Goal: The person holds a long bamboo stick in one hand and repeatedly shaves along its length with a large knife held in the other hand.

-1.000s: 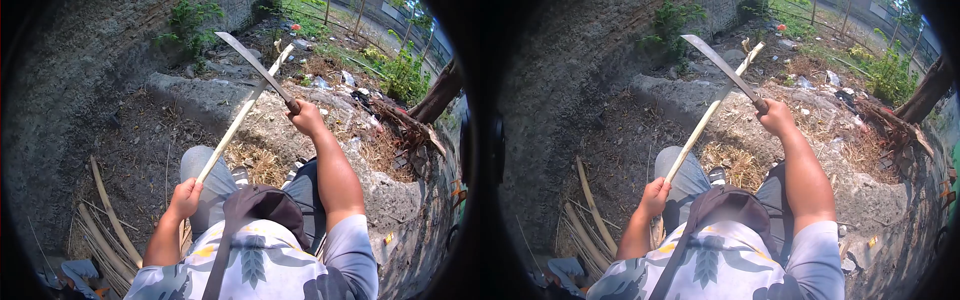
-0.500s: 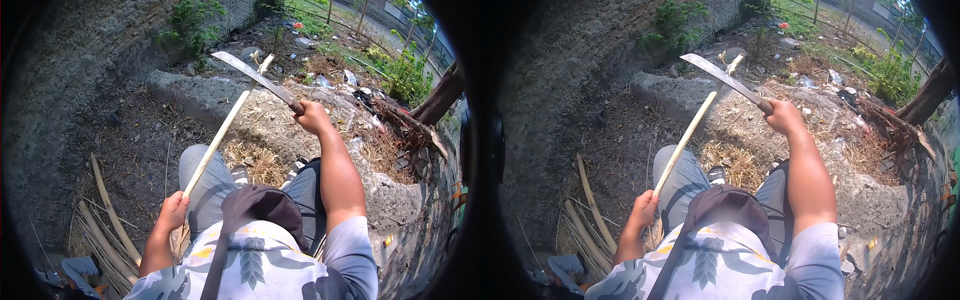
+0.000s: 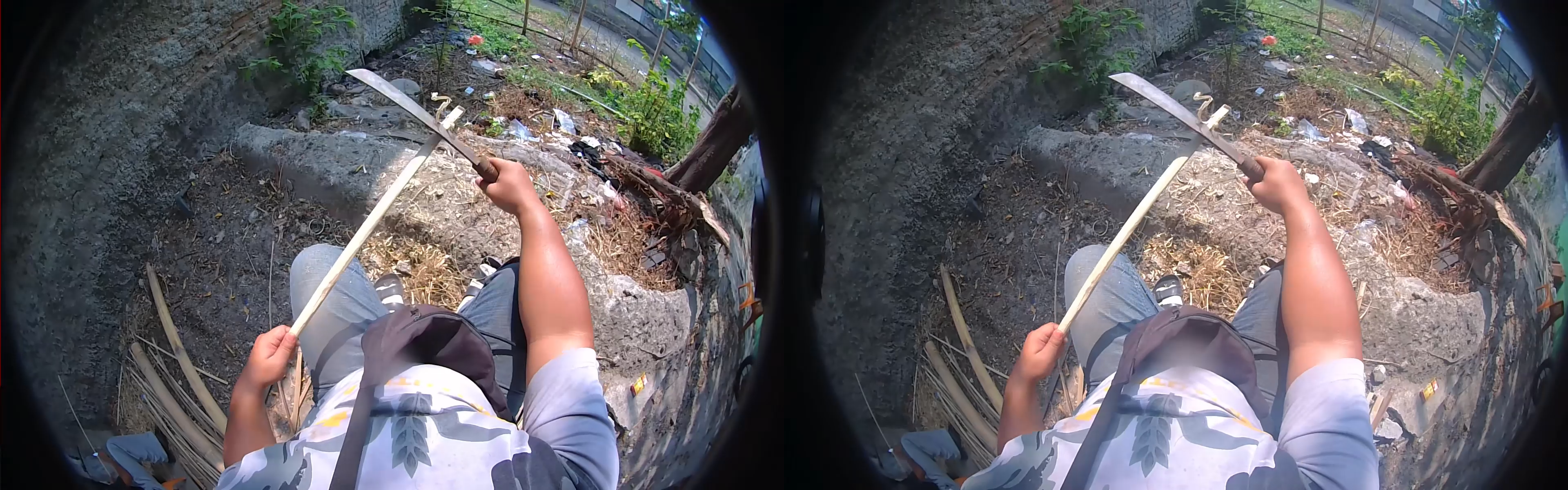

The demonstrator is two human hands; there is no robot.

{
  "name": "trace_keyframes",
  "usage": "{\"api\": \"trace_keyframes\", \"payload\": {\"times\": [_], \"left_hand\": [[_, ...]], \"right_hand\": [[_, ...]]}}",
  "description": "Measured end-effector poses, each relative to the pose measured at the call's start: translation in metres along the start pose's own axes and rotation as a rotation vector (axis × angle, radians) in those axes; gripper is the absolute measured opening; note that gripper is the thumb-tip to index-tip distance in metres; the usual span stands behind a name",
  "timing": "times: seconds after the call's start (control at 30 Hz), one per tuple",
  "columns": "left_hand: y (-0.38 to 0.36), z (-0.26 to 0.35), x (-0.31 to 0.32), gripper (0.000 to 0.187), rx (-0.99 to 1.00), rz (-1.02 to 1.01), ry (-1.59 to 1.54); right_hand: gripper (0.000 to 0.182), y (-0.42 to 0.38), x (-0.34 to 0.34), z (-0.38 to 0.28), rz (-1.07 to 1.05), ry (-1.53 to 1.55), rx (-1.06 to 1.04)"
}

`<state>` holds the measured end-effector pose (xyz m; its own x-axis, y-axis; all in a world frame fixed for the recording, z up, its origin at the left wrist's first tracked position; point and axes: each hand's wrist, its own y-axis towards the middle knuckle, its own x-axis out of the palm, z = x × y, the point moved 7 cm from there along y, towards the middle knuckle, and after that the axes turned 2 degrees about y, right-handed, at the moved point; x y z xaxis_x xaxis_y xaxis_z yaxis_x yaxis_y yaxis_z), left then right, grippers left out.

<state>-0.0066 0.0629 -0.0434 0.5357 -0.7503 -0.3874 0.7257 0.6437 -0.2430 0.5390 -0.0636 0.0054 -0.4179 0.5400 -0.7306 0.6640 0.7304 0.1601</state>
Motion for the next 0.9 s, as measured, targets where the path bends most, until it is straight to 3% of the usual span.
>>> {"api": "trace_keyframes", "payload": {"times": [0.03,0.23,0.37,0.47,0.6,0.7,0.73,0.8,0.9], "left_hand": [[-0.001,0.009,0.003,0.034,-0.028,0.011,0.14],[0.004,-0.015,0.006,0.034,-0.049,0.053,0.11],[0.002,-0.015,0.01,0.034,-0.055,0.041,0.114],[0.008,0.002,0.015,0.033,-0.026,0.072,0.219],[0.011,0.0,0.009,0.032,-0.045,0.1,0.213],[-0.002,0.015,-0.002,0.03,0.02,0.171,0.337],[-0.012,0.025,-0.005,0.029,0.049,0.198,0.395],[-0.022,0.035,-0.008,0.026,0.071,0.222,0.45],[-0.025,0.04,-0.002,0.026,0.035,0.243,0.525]], "right_hand": [[0.021,0.0,0.003,0.003,0.01,-0.049,0.002],[0.023,-0.01,0.004,-0.006,0.018,-0.297,0.011],[0.021,-0.014,0.016,-0.013,-0.063,-0.214,-0.088],[0.019,-0.018,0.03,-0.037,-0.137,-0.361,-0.205],[0.014,-0.035,0.045,-0.07,-0.106,-0.41,-0.573],[0.01,-0.029,0.03,-0.057,-0.107,-0.478,-0.49],[0.013,-0.019,0.022,-0.034,-0.078,-0.501,-0.352],[0.025,0.0,0.002,0.016,0.03,-0.182,0.072],[0.031,-0.001,0.006,0.034,0.026,-0.119,0.128]]}}
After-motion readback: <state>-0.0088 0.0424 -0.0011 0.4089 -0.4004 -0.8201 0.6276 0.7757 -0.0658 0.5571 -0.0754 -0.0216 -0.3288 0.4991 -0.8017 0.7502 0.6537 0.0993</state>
